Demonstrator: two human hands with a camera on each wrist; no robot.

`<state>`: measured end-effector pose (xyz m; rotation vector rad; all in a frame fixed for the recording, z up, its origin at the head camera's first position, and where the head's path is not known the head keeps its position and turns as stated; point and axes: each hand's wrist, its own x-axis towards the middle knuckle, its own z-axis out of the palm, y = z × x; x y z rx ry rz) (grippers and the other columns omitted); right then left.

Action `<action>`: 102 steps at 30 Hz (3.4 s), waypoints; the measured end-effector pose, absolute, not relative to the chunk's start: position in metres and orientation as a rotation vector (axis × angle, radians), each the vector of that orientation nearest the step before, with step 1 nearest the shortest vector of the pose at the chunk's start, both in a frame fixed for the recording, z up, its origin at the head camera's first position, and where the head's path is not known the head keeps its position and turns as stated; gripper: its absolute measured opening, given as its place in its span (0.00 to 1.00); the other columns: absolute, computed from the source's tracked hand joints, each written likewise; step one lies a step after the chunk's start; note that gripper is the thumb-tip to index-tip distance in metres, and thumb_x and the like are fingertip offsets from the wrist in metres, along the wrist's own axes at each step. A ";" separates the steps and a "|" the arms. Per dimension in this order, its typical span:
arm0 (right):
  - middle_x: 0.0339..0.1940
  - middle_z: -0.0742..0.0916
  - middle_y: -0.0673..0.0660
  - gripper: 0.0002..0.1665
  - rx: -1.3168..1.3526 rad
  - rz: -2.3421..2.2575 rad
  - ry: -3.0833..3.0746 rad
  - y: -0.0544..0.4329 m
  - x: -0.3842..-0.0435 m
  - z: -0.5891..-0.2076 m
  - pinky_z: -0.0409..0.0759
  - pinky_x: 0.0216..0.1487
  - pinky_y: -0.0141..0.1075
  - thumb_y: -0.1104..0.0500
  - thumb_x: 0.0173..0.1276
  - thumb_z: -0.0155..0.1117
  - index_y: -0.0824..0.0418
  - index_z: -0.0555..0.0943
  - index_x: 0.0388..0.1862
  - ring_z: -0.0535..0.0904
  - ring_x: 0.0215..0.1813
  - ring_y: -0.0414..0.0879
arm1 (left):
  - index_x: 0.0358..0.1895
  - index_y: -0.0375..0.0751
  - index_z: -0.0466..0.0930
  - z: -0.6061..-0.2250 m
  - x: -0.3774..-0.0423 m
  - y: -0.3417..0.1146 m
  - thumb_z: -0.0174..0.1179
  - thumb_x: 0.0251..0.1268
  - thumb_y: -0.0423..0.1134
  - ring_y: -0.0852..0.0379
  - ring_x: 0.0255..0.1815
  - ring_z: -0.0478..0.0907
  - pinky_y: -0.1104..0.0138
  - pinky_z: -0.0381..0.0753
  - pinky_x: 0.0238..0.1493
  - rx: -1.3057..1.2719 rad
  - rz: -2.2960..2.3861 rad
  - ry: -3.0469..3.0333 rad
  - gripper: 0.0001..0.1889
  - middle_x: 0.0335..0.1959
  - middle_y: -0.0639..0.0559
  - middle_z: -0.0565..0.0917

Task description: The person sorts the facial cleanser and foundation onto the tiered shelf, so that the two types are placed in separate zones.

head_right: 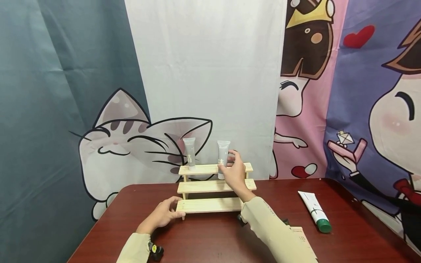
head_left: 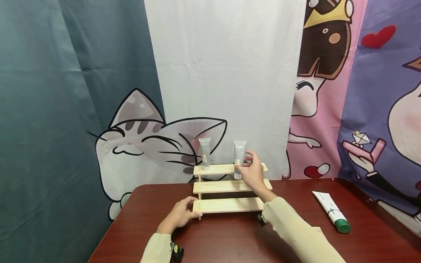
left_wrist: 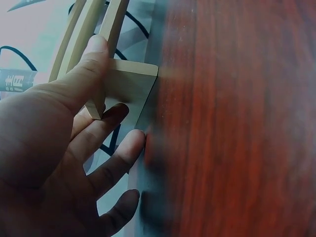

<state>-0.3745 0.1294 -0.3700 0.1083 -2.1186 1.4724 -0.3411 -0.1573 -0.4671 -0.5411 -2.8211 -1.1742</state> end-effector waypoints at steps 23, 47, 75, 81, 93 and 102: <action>0.53 0.80 0.64 0.37 0.166 1.487 -2.064 0.106 -0.392 -0.372 0.81 0.45 0.49 0.65 0.59 0.74 0.62 0.69 0.67 0.82 0.47 0.58 | 0.57 0.39 0.77 -0.471 -0.341 -0.156 0.75 0.52 0.49 0.51 0.41 0.77 0.56 0.76 0.45 -0.551 -1.172 -2.813 0.31 0.42 0.48 0.83; 0.52 0.81 0.64 0.35 0.212 1.513 -2.031 0.089 -0.420 -0.372 0.81 0.49 0.48 0.67 0.57 0.75 0.64 0.71 0.63 0.82 0.48 0.57 | 0.58 0.38 0.76 -0.467 -0.340 -0.158 0.75 0.53 0.49 0.58 0.29 0.72 0.63 0.73 0.33 -0.546 -1.163 -2.820 0.32 0.32 0.53 0.78; 0.52 0.82 0.66 0.34 0.243 1.454 -2.029 0.083 -0.437 -0.378 0.80 0.50 0.50 0.67 0.57 0.76 0.65 0.72 0.62 0.82 0.50 0.60 | 0.59 0.38 0.76 -0.468 -0.339 -0.157 0.75 0.53 0.48 0.59 0.28 0.71 0.65 0.73 0.32 -0.549 -1.175 -2.815 0.31 0.32 0.51 0.78; 0.52 0.82 0.65 0.33 0.269 1.442 -2.032 0.082 -0.439 -0.381 0.79 0.52 0.48 0.66 0.58 0.76 0.65 0.72 0.61 0.82 0.50 0.59 | 0.58 0.38 0.76 -0.467 -0.339 -0.157 0.75 0.53 0.48 0.58 0.28 0.71 0.64 0.72 0.32 -0.543 -1.176 -2.813 0.31 0.32 0.51 0.78; 0.49 0.83 0.63 0.31 0.278 1.423 -2.067 0.084 -0.439 -0.387 0.76 0.56 0.48 0.61 0.60 0.76 0.66 0.74 0.59 0.80 0.52 0.57 | 0.60 0.38 0.75 -0.469 -0.338 -0.157 0.74 0.54 0.48 0.59 0.25 0.70 0.65 0.72 0.29 -0.545 -1.170 -2.819 0.32 0.30 0.52 0.77; 0.49 0.83 0.63 0.31 0.294 1.419 -2.068 0.086 -0.440 -0.388 0.78 0.54 0.48 0.61 0.60 0.76 0.66 0.74 0.59 0.81 0.51 0.56 | 0.59 0.37 0.75 -0.469 -0.339 -0.157 0.74 0.54 0.48 0.59 0.26 0.70 0.65 0.72 0.31 -0.560 -1.174 -2.809 0.32 0.33 0.51 0.78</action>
